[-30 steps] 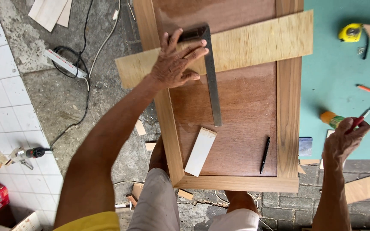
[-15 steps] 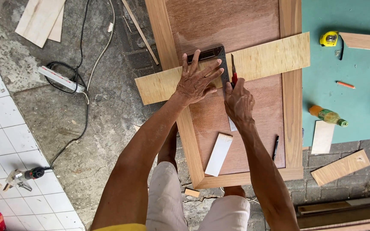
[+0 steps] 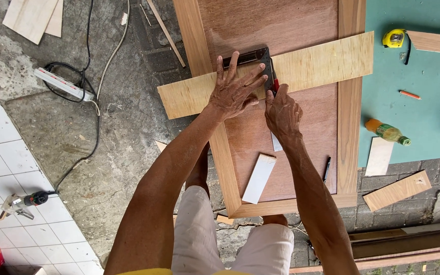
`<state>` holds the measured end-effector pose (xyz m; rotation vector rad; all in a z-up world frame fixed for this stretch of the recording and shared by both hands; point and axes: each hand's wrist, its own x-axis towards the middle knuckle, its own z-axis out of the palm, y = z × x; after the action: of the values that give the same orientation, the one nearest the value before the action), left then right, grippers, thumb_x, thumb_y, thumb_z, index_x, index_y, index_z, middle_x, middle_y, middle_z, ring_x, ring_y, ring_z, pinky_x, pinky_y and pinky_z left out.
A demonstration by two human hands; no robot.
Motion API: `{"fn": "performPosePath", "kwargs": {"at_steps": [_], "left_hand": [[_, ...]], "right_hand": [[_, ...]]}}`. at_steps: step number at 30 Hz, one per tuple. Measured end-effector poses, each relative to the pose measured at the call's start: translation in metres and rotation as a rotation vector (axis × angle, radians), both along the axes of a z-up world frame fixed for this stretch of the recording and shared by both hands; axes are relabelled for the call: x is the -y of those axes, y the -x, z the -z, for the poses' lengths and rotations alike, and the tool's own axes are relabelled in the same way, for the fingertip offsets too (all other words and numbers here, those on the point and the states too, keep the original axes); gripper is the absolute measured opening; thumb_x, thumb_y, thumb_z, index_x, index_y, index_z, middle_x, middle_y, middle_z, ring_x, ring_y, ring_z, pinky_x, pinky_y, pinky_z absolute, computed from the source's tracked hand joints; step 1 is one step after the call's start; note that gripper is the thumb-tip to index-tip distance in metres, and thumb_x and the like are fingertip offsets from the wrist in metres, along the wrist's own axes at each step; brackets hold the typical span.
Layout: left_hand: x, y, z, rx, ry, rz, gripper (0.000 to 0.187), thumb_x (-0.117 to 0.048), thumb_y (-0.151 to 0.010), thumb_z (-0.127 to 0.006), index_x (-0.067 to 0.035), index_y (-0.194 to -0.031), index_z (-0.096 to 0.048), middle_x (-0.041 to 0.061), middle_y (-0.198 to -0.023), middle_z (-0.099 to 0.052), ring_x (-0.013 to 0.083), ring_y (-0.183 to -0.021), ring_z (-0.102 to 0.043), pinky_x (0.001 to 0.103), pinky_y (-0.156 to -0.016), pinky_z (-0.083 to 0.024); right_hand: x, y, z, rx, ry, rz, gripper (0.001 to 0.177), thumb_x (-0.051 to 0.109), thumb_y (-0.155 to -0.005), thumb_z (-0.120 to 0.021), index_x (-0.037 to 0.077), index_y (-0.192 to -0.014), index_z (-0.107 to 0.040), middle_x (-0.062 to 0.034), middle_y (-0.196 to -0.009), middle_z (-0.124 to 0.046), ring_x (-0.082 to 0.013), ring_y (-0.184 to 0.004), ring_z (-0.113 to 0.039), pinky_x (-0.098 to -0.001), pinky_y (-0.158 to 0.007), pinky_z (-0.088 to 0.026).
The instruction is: Measuring, marking, and cutting wood strips to fit into a wooden frame using hand tools.
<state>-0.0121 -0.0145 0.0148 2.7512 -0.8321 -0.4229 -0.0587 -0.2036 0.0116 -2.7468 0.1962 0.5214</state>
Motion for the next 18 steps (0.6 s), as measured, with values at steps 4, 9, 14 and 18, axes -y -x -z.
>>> {"fn": "performPosePath", "kwargs": {"at_steps": [4, 9, 14, 18], "left_hand": [[0.001, -0.002, -0.003, -0.006, 0.003, 0.004, 0.069, -0.054, -0.097, -0.068, -0.038, -0.158, -0.042, -0.012, -0.171, -0.019, 0.0517, -0.153, -0.006, 0.083, -0.117, -0.007], [0.001, -0.001, -0.002, 0.014, -0.009, 0.012, 0.068, -0.055, -0.095, -0.069, -0.036, -0.157, -0.045, -0.01, -0.171, -0.02, 0.0529, -0.152, -0.007, 0.084, -0.116, -0.009], [-0.002, 0.0, 0.021, 0.028, 0.056, 0.052, 0.072, -0.067, -0.101, -0.055, -0.035, -0.163, -0.037, -0.006, -0.172, -0.019, 0.0582, -0.151, -0.003, 0.083, -0.115, 0.002], [-0.002, 0.0, 0.021, 0.009, 0.049, 0.054, 0.072, -0.066, -0.1, -0.057, -0.035, -0.162, -0.038, -0.007, -0.172, -0.018, 0.0576, -0.151, 0.0, 0.083, -0.115, 0.003]], "right_hand": [[0.003, -0.008, 0.006, -0.088, 0.035, -0.034, 0.058, 0.048, -0.111, -0.036, -0.003, -0.136, -0.048, -0.0251, -0.086, -0.074, -0.05, -0.083, -0.074, -0.0644, -0.073, -0.056], [0.01, 0.0, 0.007, -0.144, 0.038, -0.064, 0.06, 0.048, -0.111, -0.032, -0.004, -0.139, -0.046, -0.0267, -0.086, -0.073, -0.0503, -0.085, -0.074, -0.0641, -0.074, -0.057], [0.018, 0.022, -0.012, -0.242, -0.043, -0.023, 0.041, 0.041, -0.11, -0.042, 0.002, -0.121, -0.04, -0.0284, -0.095, -0.071, -0.0537, -0.08, -0.068, -0.0677, -0.067, -0.049], [0.02, 0.034, -0.035, -0.331, -0.085, 0.006, 0.031, 0.037, -0.111, -0.042, 0.006, -0.111, -0.04, -0.0262, -0.086, -0.07, -0.0514, -0.075, -0.068, -0.0664, -0.066, -0.049]]}}
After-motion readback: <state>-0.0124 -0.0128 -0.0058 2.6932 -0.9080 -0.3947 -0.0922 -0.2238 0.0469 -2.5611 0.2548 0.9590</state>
